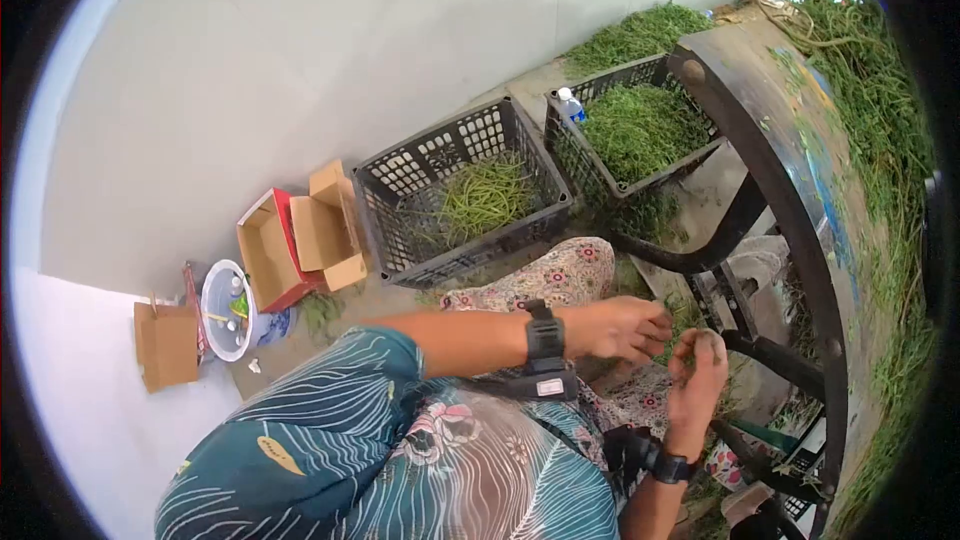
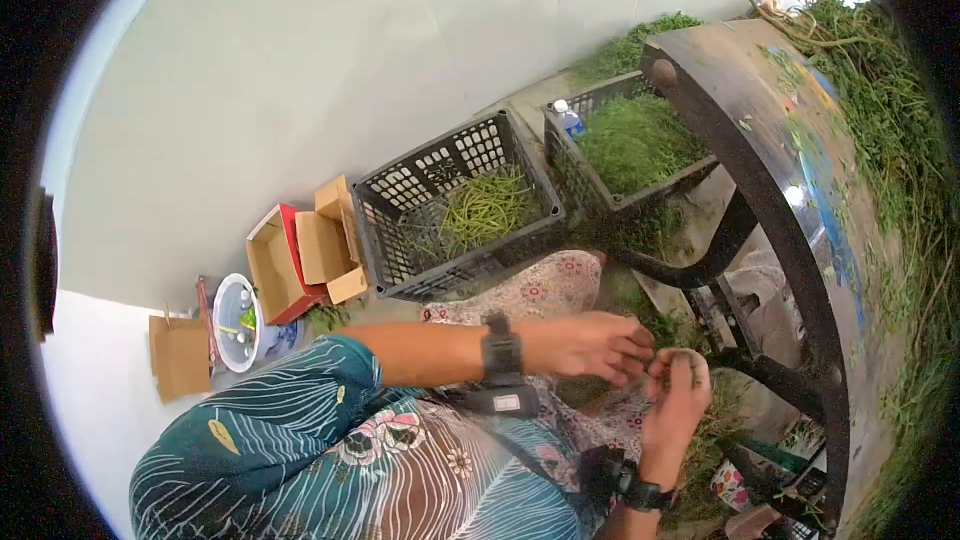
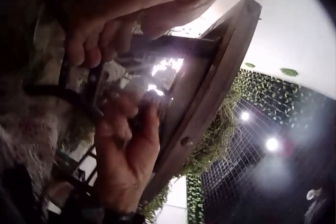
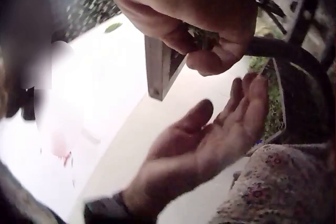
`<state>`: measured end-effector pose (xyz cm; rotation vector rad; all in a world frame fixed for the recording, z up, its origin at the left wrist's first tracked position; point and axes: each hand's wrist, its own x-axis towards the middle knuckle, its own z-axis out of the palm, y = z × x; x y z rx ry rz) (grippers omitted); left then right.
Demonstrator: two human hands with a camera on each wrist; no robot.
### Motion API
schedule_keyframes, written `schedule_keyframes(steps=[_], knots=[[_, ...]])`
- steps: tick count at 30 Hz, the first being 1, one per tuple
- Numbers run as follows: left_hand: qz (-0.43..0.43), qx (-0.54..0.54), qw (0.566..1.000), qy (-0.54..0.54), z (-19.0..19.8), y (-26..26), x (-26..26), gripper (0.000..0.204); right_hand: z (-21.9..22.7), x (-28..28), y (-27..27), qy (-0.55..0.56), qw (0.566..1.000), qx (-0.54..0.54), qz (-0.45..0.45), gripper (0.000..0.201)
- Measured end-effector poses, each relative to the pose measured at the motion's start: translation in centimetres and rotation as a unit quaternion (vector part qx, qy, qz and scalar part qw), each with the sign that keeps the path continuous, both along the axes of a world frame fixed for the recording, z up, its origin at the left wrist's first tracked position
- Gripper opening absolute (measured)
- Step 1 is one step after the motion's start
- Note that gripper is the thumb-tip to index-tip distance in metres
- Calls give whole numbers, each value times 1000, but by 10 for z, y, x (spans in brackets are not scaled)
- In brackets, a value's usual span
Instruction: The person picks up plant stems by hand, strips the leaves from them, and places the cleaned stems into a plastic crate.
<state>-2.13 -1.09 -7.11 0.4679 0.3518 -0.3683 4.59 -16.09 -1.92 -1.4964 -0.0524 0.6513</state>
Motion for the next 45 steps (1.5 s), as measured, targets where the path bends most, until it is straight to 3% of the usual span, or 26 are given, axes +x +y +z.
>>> schedule_keyframes(steps=[1,2,3,5,6,7,9,11,13,15,16,17,18,21,24,26,28,30,31,32,34,36,37,40,43,45], knots=[[-22,-67,997,34,-5,-7,7,36,4,-8,11,-53,998,-29,18,20],[1,-50,996,67,-7,-9,10,36,6,-13,16,-106,992,-57,36,21],[23,-33,994,102,-9,-12,12,37,-9,-15,18,-311,926,-184,112,24],[63,77,995,24,-7,-10,7,31,-14,-19,24,-418,875,-190,151,27],[79,168,979,-88,-8,-4,-5,25,-14,-22,27,-470,845,-190,171,29],[98,230,955,-157,-11,-3,-8,23,-15,-26,29,-444,857,-182,186,34],[155,327,901,-242,-24,-4,-10,21,-11,-30,34,-497,827,-165,206,37],[120,266,941,-172,-10,-2,-15,22,-9,-30,36,-527,806,-157,221,45],[52,261,954,-139,21,14,-25,40,-3,-31,35,-503,826,-149,206,47],[96,202,968,-114,0,16,-20,38,13,-27,30,-483,844,-160,169,48],[118,172,973,-102,-10,17,-17,37,21,-20,23,-515,825,-188,137,45],[143,-2,989,20,-34,18,-10,31,29,-10,13,-543,805,-214,105,42],[159,-174,961,145,-50,22,-1,25,37,0,2,-569,783,-239,72,40],[177,-163,961,136,-64,49,3,21,70,34,-36,-626,735,-259,-30,29],[155,-169,972,-56,-96,104,44,26,94,63,-70,-627,693,-333,-124,22],[253,-40,966,12,-52,143,93,40,102,83,-86,-632,695,-311,-141,23],[271,180,945,-20,-7,167,110,61,110,98,-91,-628,676,-350,-162,24],[314,94,944,35,14,181,117,76,110,114,-101,-614,687,-353,-160,24],[323,128,936,57,20,173,111,79,102,126,-108,-609,686,-359,-170,23],[292,165,940,62,2,174,109,76,98,132,-109,-604,686,-364,-180,22],[241,172,953,63,-36,170,98,59,106,138,-110,-537,731,-380,-182,21],[170,110,979,18,-71,167,85,41,119,142,-105,-486,761,-398,-165,20],[179,142,973,23,-62,155,77,38,129,142,-97,-472,767,-406,-154,19],[137,236,962,5,-9,129,72,35,129,161,-106,-488,769,-380,-161,18],[83,247,955,-142,60,109,79,32,127,158,-102,-474,794,-341,-173,17],[63,298,926,-224,120,93,85,34,128,156,-101,-461,808,-325,-171,17]])
